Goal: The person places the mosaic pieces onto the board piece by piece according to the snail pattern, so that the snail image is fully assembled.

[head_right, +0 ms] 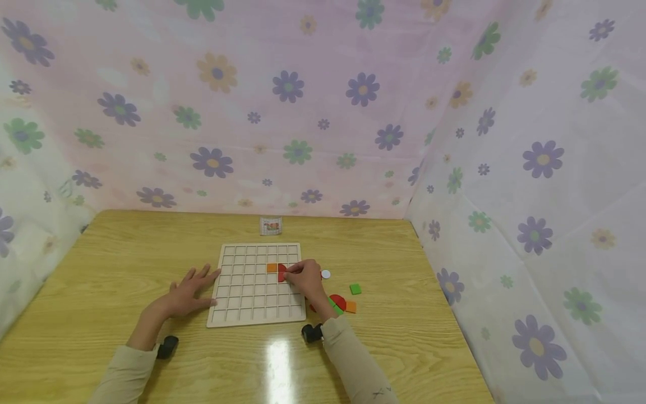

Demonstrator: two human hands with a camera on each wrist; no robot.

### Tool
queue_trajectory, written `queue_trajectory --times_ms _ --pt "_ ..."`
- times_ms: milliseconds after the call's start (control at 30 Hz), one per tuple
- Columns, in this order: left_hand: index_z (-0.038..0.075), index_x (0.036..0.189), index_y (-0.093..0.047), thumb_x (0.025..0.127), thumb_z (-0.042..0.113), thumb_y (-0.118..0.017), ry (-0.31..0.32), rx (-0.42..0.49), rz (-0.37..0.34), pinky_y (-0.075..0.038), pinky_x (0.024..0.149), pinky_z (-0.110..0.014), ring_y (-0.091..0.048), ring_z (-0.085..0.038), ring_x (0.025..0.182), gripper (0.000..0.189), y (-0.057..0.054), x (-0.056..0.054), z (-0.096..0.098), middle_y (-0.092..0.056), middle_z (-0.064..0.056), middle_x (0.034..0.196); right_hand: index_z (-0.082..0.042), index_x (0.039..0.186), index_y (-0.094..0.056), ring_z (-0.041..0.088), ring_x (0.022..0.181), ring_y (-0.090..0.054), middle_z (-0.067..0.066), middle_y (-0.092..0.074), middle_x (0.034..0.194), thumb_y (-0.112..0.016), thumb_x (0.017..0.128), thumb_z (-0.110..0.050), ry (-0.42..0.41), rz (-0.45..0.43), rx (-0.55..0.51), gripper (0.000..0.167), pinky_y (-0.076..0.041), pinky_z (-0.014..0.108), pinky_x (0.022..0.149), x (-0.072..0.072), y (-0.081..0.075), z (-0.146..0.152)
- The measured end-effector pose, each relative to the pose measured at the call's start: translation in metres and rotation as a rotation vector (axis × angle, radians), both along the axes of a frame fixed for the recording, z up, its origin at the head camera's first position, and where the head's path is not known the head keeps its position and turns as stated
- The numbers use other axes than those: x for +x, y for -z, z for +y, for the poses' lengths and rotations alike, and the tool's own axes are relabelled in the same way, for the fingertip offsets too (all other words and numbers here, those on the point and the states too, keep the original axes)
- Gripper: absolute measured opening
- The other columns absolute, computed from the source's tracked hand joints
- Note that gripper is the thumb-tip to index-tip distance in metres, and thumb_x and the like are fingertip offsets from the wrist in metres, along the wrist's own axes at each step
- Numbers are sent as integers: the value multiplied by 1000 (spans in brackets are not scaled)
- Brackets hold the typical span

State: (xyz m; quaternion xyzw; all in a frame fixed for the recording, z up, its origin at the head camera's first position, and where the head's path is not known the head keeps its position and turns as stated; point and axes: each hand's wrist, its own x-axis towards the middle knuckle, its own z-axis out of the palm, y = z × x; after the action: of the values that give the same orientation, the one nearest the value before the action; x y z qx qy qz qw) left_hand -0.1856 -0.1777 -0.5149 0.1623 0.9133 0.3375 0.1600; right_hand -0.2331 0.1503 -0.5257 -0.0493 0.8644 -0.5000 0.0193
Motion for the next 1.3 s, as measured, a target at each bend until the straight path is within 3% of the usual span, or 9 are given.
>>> queue_trajectory --times_ms 1300 --pt "2 157 -35 94 29 -73 4 -7 16 -2 100 -89 -3 -62 147 79 -1 0 -1 -14 -33 164 1 88 -80 17 72 -70 14 -76 85 -82 86 -7 -10 -2 -15 9 -58 29 68 -2 5 1"
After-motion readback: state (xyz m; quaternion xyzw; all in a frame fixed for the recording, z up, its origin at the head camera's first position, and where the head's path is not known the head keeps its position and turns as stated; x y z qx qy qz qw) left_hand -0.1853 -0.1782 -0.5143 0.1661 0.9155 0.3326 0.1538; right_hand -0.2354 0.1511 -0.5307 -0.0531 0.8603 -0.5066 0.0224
